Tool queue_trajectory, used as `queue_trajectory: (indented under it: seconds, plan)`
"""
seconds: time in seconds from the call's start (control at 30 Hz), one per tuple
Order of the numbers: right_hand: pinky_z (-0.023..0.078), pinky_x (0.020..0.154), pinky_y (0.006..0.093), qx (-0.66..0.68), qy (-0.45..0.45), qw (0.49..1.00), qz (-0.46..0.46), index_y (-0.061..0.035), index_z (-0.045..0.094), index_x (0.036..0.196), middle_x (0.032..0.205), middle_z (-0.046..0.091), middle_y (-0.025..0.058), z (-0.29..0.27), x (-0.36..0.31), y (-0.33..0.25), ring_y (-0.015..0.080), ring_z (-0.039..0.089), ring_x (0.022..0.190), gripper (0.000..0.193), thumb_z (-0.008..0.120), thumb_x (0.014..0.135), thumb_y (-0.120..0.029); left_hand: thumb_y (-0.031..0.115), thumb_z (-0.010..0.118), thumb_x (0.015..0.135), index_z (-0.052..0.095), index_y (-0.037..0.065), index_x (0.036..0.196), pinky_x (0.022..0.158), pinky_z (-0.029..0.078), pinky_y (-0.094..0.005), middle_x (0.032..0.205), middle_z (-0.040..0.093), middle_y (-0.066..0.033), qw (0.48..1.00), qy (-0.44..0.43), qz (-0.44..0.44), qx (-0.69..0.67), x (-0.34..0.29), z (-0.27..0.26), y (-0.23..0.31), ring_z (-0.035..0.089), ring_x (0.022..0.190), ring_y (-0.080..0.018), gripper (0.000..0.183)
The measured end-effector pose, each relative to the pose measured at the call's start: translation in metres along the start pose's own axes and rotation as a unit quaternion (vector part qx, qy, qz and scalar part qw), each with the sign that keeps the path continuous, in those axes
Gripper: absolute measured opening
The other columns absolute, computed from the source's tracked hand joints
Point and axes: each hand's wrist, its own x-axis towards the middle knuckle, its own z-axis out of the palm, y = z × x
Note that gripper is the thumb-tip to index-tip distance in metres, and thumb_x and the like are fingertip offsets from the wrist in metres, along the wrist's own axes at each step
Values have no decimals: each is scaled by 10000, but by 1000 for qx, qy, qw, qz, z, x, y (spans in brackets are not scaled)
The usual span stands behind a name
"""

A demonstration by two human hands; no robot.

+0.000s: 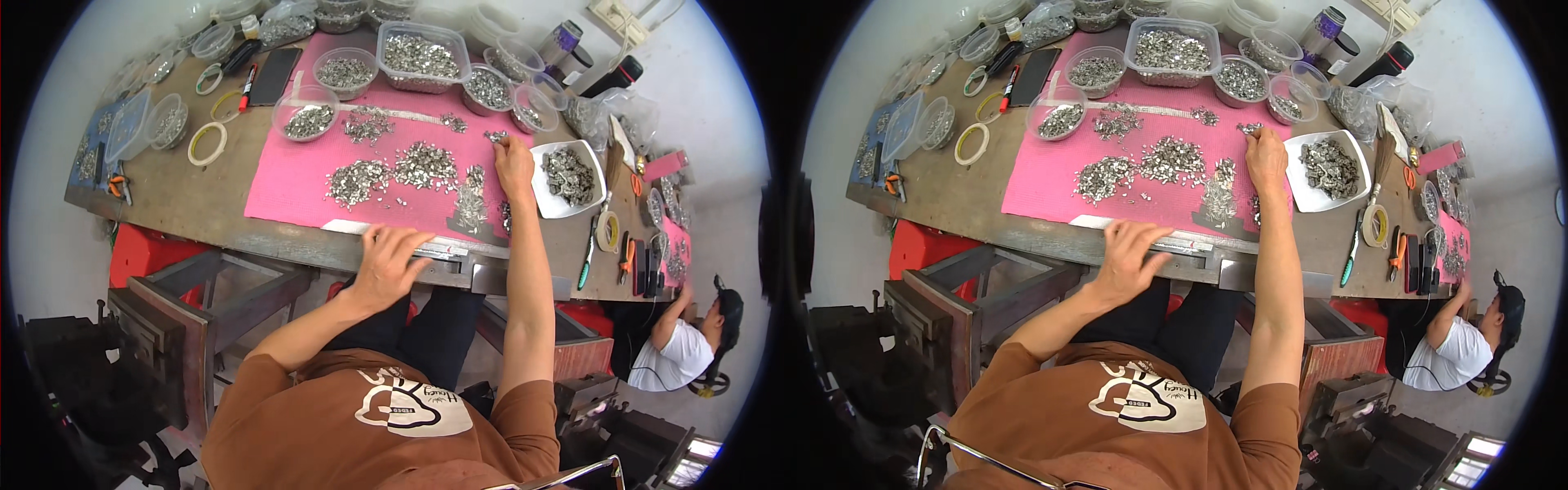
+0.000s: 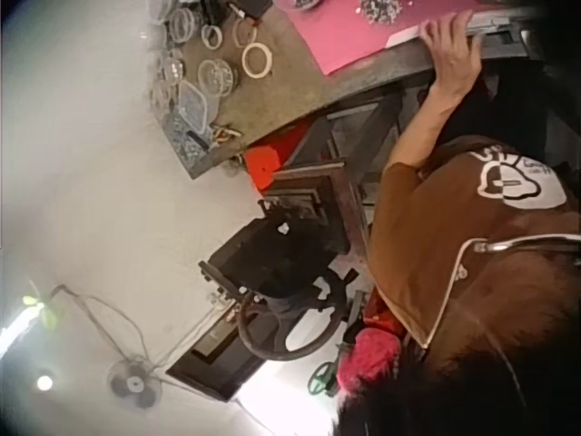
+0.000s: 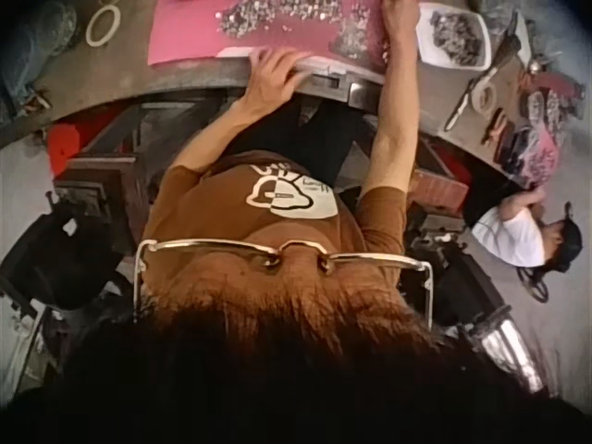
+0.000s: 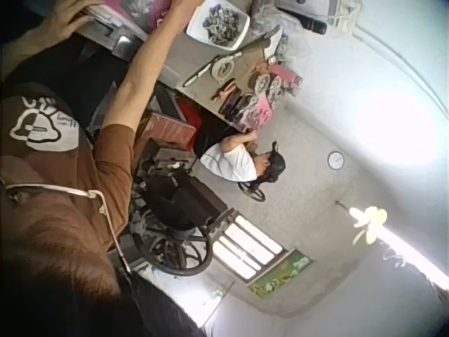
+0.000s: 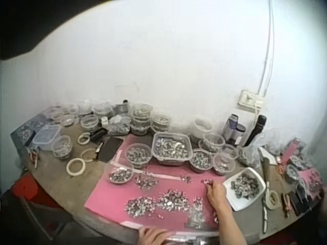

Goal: The person places small metal pieces into a metal holder by hand, places the holder into a manual press machine, and turns the press wheel.

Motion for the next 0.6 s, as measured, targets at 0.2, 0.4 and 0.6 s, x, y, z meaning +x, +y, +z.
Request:
queue_trajectory:
  seconds: [0.2, 0.4, 0.6]
  plan:
    - [509, 815, 490, 4, -10, 999, 40, -5, 689, 923, 922, 698, 207, 3, 5, -2, 403, 664, 902, 183, 707, 874, -180, 230, 753, 856, 719, 126, 956, 930, 324, -428, 894, 636, -9, 995, -29, -65, 66, 34, -36, -58, 572, 915, -214, 148]
    - [511, 833, 488, -3, -16, 1000, 4, 5, 690, 913, 939, 698, 216, 0, 4, 2, 406, 663, 915, 167, 679, 889, -159, 201, 764, 846, 720, 104, 893, 920, 328, -435, 851, 608, -17, 991, -87, -33, 97, 48, -37, -72, 554, 884, -212, 116]
    - [498, 710, 350, 126, -45, 990, -48, 24, 643, 924, 816, 658, 152, -54, -46, -37, 230, 632, 743, 129, 645, 949, -102, 196, 722, 889, 700, 111, 886, 955, 329, -464, 877, 598, -27, 989, -77, 10, 130, 47, -28, -82, 553, 933, -224, 88]
